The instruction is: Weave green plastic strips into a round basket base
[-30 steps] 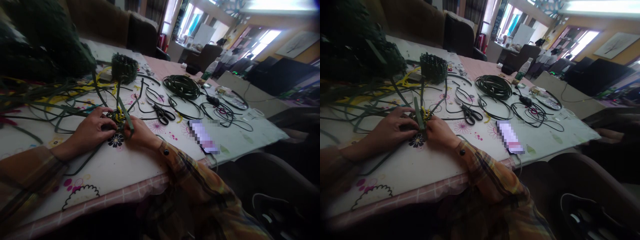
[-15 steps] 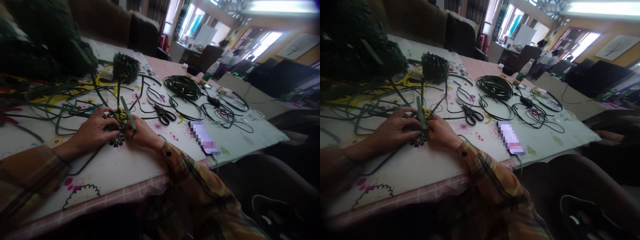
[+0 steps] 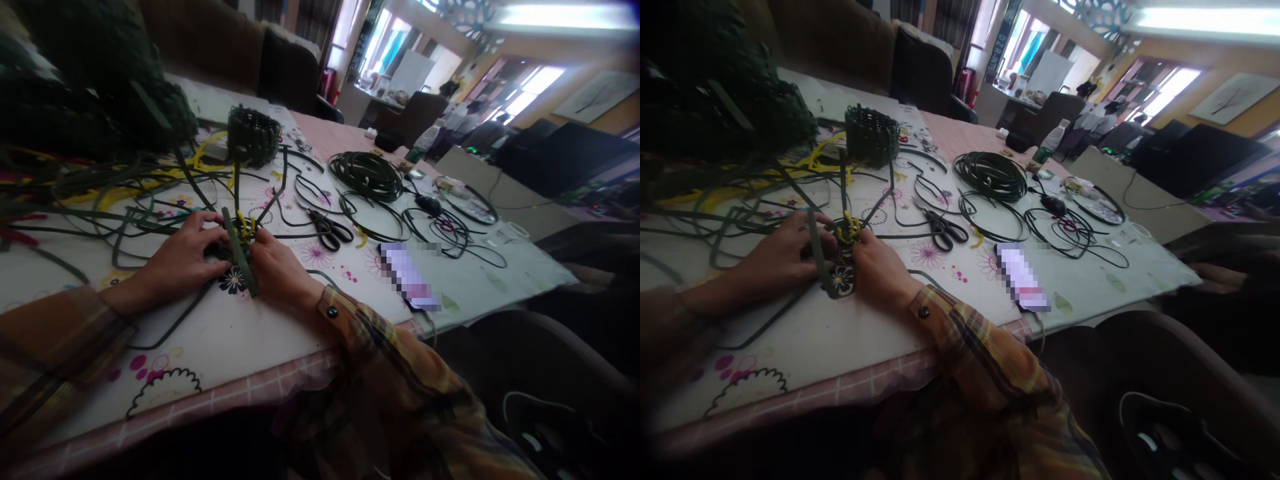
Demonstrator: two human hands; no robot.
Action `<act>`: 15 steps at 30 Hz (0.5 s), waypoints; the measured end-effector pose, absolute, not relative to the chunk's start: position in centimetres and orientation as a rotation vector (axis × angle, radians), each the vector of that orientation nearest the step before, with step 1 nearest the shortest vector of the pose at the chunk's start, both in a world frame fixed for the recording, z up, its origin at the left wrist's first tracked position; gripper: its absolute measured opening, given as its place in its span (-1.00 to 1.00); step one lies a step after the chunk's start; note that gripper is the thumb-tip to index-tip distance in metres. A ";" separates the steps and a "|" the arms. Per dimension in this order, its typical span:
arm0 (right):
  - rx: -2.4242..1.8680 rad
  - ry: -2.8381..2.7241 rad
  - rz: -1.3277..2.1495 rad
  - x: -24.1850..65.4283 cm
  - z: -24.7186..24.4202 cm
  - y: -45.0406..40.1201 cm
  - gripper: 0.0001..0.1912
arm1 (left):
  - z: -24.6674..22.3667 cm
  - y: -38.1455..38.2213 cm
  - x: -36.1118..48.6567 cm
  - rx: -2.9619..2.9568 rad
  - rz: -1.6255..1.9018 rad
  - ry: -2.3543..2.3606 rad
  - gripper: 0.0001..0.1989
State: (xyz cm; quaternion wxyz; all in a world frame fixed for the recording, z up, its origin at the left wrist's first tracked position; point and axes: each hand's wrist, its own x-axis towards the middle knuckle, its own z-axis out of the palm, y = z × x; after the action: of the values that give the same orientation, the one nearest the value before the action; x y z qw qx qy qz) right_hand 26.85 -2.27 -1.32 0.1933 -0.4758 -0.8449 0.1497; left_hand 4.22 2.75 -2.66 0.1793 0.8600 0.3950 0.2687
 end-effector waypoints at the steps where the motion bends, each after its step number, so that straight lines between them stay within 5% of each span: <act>1: -1.370 -2.402 0.401 26.7 -1.2 -2.4 -0.88 | -2.6 2.8 4.2 2.429 0.758 1.117 -0.73; 15: -1.423 -2.800 -0.034 25.8 0.6 -3.8 -0.69 | -1.1 1.1 5.7 1.942 0.853 1.524 -0.60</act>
State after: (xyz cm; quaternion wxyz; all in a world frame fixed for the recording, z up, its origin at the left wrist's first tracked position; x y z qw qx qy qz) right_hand 25.84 -3.76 0.62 0.0004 -0.4531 -0.8914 -0.0109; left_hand 5.69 1.06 -1.06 0.2617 0.7176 0.5632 0.3152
